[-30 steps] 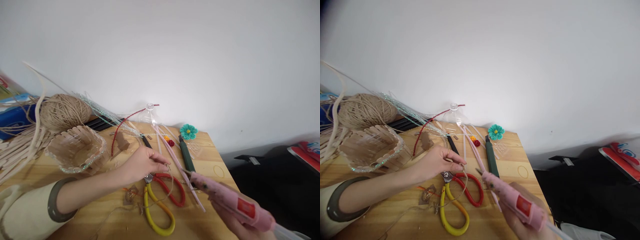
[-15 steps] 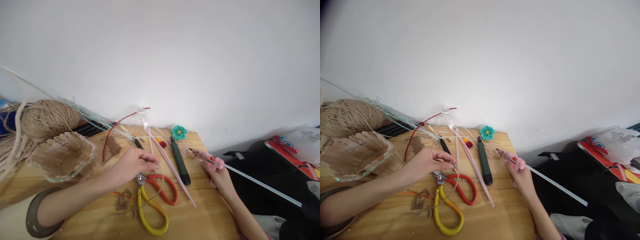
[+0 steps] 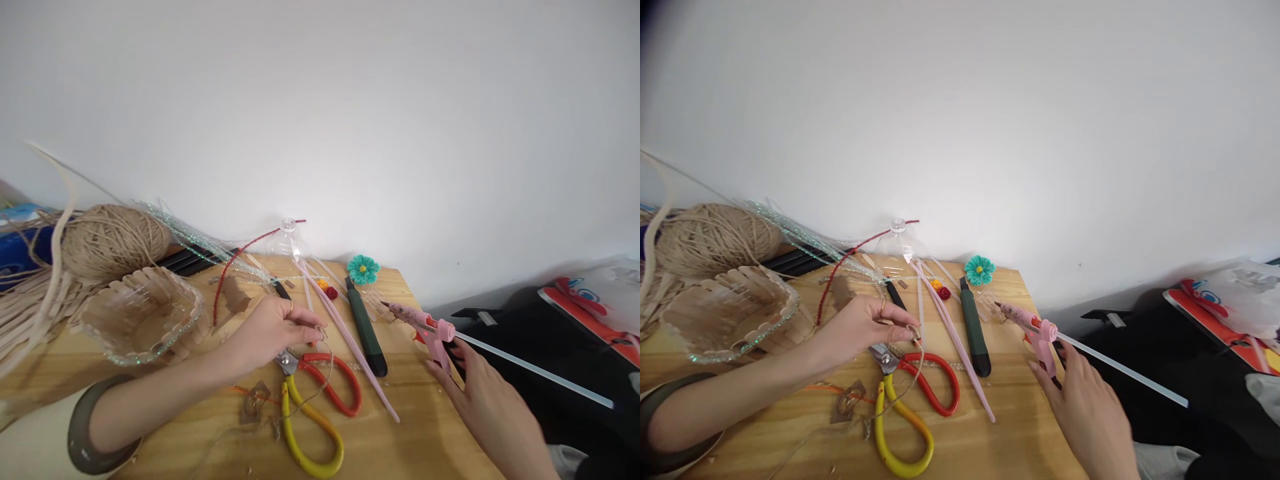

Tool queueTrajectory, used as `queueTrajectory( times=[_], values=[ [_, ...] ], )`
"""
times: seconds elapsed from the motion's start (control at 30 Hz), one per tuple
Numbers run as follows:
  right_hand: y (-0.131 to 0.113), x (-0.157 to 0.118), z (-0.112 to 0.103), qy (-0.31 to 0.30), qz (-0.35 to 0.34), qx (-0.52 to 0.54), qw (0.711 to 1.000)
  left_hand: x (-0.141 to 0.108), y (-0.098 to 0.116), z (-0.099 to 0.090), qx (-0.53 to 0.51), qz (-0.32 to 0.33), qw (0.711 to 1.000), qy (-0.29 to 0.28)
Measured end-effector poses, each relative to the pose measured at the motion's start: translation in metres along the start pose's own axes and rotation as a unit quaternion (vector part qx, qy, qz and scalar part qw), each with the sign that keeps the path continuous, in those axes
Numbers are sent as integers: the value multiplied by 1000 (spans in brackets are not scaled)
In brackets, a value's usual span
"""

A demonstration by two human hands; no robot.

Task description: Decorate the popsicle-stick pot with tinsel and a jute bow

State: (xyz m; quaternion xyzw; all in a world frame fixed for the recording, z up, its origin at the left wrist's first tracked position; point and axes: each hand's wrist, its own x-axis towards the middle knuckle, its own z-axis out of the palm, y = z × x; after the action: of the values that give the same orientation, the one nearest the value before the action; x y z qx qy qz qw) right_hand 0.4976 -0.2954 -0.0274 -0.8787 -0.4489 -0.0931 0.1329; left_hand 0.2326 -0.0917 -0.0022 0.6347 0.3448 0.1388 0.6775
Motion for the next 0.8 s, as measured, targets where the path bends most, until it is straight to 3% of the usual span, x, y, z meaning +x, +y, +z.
queueTrajectory(
  times=[0.1,0.17,0.23,0.3,0.4,0.47,0.57,0.8],
  values=[
    [-7,-26,-19,11,-14,-13,1000,0,0,0,-3,7,1000,-4],
    [-26,-35,-28,-25,14,89,996,-1,0,0,-3,11,1000,-7],
    [-58,-34,-34,-102,33,234,966,-2,1,1,-2,12,1000,-7],
    [-95,-27,-36,-200,48,379,902,-3,2,1,0,14,1000,-5],
    [-143,-12,-32,-350,85,537,763,-6,3,-1,11,29,1000,6],
    [-162,-4,-27,-394,95,568,716,-7,3,-3,19,37,999,3],
    [-173,4,-20,-384,105,579,712,-9,3,-9,36,36,999,-5],
    [-174,9,-13,-344,82,546,759,-12,6,-19,13,53,998,-25]
  ],
)
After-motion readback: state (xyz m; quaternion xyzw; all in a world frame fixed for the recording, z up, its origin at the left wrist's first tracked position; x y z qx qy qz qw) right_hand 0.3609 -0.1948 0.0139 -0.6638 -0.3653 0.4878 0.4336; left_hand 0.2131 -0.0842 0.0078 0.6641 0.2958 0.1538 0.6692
